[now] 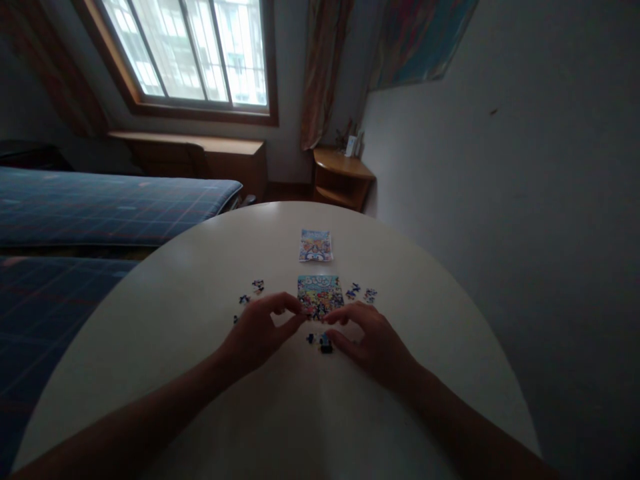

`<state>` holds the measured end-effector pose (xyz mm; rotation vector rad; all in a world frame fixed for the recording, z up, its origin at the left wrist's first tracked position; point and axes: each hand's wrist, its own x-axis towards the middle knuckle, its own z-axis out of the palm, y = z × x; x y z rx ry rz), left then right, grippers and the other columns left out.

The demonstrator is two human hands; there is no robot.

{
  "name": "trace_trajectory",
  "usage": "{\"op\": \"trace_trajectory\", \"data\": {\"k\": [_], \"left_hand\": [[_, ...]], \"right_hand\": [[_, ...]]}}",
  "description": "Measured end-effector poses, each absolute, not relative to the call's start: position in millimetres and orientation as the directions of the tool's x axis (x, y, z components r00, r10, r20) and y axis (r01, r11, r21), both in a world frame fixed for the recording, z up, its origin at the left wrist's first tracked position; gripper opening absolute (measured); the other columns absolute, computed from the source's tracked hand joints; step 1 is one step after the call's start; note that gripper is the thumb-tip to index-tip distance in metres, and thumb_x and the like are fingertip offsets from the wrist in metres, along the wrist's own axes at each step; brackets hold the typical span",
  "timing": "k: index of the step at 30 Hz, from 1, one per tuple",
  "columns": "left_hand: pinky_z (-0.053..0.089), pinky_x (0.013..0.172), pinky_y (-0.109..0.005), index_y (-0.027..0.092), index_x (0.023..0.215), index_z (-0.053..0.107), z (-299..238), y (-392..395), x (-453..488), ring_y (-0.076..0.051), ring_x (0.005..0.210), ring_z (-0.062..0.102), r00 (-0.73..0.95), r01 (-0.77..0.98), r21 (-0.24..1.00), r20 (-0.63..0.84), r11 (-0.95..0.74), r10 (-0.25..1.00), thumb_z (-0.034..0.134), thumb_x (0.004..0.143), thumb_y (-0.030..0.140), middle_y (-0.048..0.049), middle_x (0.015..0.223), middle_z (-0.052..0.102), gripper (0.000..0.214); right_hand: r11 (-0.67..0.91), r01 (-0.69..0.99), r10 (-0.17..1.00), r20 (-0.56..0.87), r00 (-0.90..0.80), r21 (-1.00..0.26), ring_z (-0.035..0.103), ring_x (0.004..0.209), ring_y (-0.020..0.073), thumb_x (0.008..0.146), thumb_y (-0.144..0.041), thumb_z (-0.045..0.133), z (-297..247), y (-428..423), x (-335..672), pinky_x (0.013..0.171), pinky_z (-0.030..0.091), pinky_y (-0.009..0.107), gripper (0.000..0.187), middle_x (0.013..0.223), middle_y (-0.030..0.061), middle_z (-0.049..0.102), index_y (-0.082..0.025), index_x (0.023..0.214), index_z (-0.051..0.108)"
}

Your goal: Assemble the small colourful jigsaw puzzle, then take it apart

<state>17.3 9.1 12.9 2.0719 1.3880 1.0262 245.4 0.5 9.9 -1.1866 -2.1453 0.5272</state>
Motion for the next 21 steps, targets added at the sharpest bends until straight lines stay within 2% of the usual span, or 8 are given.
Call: {"op": "trace_trajectory", "data": {"k": [4,7,11,14,16,19,21], "left_hand": [[0.051,0.066,-0.026,0.021,0.076,0.07,14.5,1.1,32.9,-0.014,0.065,0.063,0.25,0.51,0.793,0.233,-0.333,0.94,0.069,0.081,0.029,0.0017,0.072,0.073,0.01],[0.05,0.065,-0.025,0.021,0.074,0.071,12.5,2.7,36.0,-0.014,0.064,0.063,0.275,0.507,0.806,0.185,-0.305,0.944,0.072,0.08,0.027,0.0025,0.071,0.073,0.009],[0.051,0.067,-0.027,0.022,0.079,0.071,3.1,3.0,34.2,-0.015,0.07,0.065,0.307,0.525,0.765,0.239,-0.373,0.921,0.072,0.082,0.025,0.0019,0.078,0.073,0.004],[0.053,0.079,-0.034,0.022,0.092,0.07,-3.6,1.1,29.1,-0.019,0.088,0.067,0.444,0.534,0.611,0.385,-0.584,0.809,0.068,0.086,0.024,-0.0014,0.093,0.074,0.006],[0.053,0.086,-0.037,0.022,0.103,0.066,-4.8,-0.3,24.9,-0.021,0.098,0.064,0.628,0.475,0.43,0.445,-0.768,0.638,0.063,0.091,0.025,-0.0039,0.103,0.072,0.013],[0.052,0.089,-0.038,0.02,0.116,0.06,-2.7,-1.8,20.3,-0.022,0.102,0.061,0.828,0.34,0.217,0.392,-0.915,0.4,0.056,0.096,0.027,-0.007,0.113,0.068,0.022],[0.052,0.091,-0.039,0.018,0.119,0.058,-0.9,-2.1,19.2,-0.023,0.104,0.06,0.879,0.3,0.165,0.333,-0.939,0.34,0.054,0.097,0.029,-0.0081,0.116,0.067,0.024]], "right_hand": [[0.508,0.531,0.859,0.359,-0.364,-0.678,0.068,0.082,0.0179,0.085,-0.028,0.069,9.2,-1.8,240.1,0.081,0.05,0.034,0.014,0.09,0.0027,0.074,-0.023,0.098,0.069],[0.485,0.469,0.871,0.358,-0.337,-0.738,0.069,0.077,0.0163,0.086,-0.025,0.067,8.2,-0.8,237.7,0.077,0.051,0.031,0.008,0.083,0.0009,0.074,-0.023,0.092,0.071],[0.453,0.424,0.883,0.328,-0.336,-0.784,0.068,0.073,0.0152,0.085,-0.024,0.067,9.9,1.9,240.8,0.072,0.051,0.028,0.008,0.078,0.0003,0.073,-0.022,0.09,0.073],[0.46,0.457,0.879,0.316,-0.357,-0.762,0.067,0.077,0.0156,0.082,-0.019,0.067,10.0,4.2,248.2,0.075,0.05,0.029,0.011,0.081,0.0009,0.074,-0.022,0.089,0.074],[0.471,0.503,0.872,0.294,-0.392,-0.725,0.066,0.079,0.0158,0.079,-0.016,0.067,8.2,5.6,253.6,0.079,0.048,0.03,0.014,0.082,0.0007,0.074,-0.023,0.087,0.075],[0.478,0.58,0.865,0.237,-0.443,-0.66,0.065,0.075,0.0158,0.076,-0.013,0.067,5.0,6.5,258.6,0.08,0.046,0.032,0.017,0.077,0.0,0.073,-0.024,0.087,0.076],[0.473,0.613,0.866,0.206,-0.456,-0.633,0.062,0.071,0.0154,0.075,-0.012,0.067,3.7,6.4,259.2,0.078,0.045,0.032,0.019,0.071,-0.0007,0.07,-0.023,0.087,0.076]]}}
